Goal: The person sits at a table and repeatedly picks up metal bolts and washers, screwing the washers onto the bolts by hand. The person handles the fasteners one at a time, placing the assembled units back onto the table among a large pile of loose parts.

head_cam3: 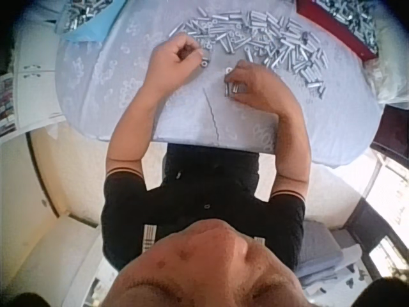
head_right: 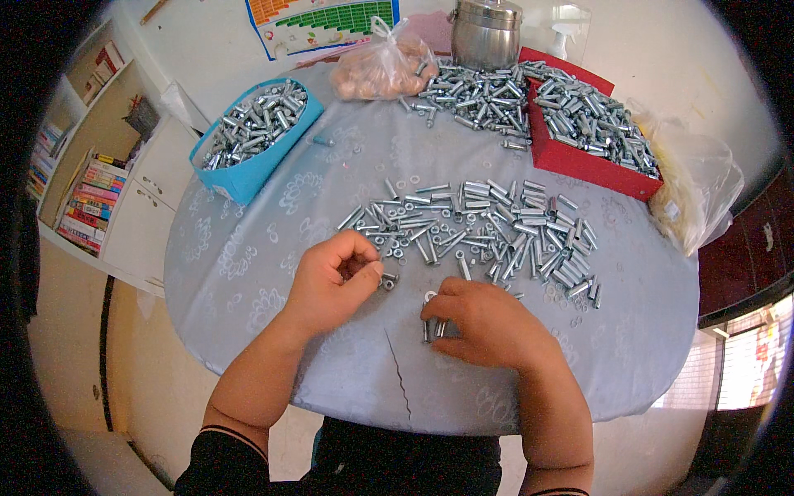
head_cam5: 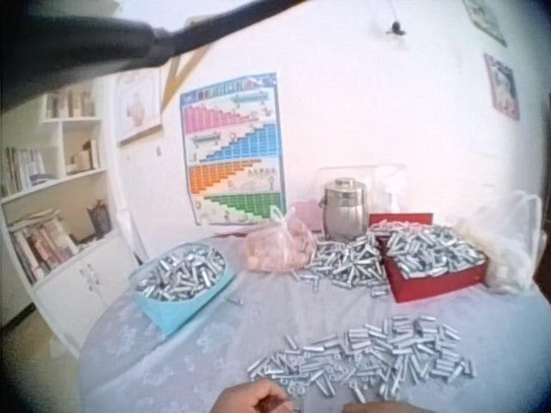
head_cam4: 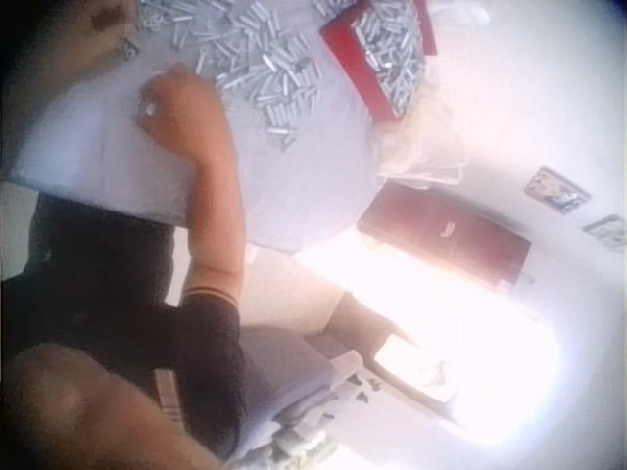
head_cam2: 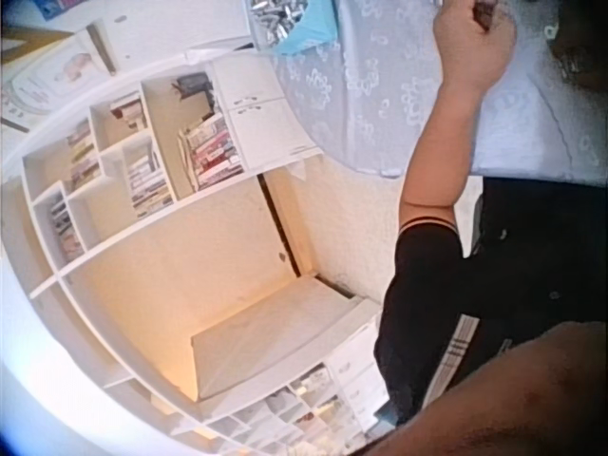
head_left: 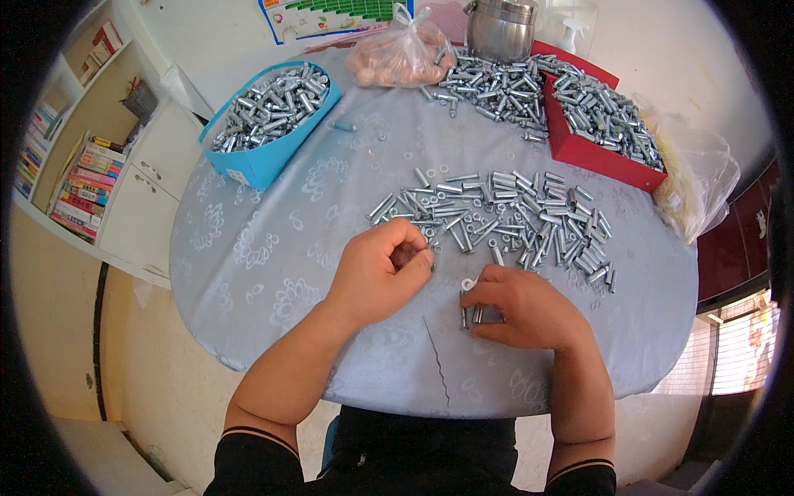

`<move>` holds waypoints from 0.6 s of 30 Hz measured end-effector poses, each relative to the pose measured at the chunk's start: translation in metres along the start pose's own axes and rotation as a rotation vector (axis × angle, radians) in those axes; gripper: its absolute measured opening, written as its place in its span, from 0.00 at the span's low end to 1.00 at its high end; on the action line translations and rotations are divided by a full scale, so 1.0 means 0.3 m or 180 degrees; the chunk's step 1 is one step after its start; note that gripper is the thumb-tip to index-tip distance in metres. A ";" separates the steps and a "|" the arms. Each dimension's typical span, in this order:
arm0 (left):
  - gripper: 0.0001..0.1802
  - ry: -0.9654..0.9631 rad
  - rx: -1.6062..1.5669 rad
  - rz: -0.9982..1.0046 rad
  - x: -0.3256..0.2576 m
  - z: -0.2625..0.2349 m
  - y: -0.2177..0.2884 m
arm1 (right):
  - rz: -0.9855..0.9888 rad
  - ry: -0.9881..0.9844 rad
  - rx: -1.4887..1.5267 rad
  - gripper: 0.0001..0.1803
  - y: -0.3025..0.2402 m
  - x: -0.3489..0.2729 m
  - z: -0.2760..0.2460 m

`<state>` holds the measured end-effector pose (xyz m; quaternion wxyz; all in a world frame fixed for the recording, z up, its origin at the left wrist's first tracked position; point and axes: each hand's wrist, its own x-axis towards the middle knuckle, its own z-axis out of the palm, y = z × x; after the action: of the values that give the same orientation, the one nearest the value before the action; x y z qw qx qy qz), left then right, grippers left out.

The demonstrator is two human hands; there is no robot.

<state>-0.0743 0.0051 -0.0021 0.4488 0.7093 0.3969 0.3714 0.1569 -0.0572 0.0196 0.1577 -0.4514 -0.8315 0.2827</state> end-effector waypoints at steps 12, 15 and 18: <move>0.06 -0.0157 0.0457 0.0288 -0.001 0.032 -0.002 | 0.0119 -0.0161 -0.0248 0.12 0.010 -0.020 -0.004; 0.06 -0.0162 0.0586 0.0394 0.000 0.037 -0.010 | 0.0260 0.0099 -0.0474 0.12 0.014 -0.012 0.003; 0.06 -0.0186 0.0769 0.0577 0.005 0.039 -0.012 | 0.0322 0.1592 0.0476 0.12 0.021 0.012 0.010</move>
<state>-0.0640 0.0035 -0.0088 0.3361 0.8016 0.3598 0.3391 0.1577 -0.0524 0.0134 0.3768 -0.5353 -0.7199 0.2305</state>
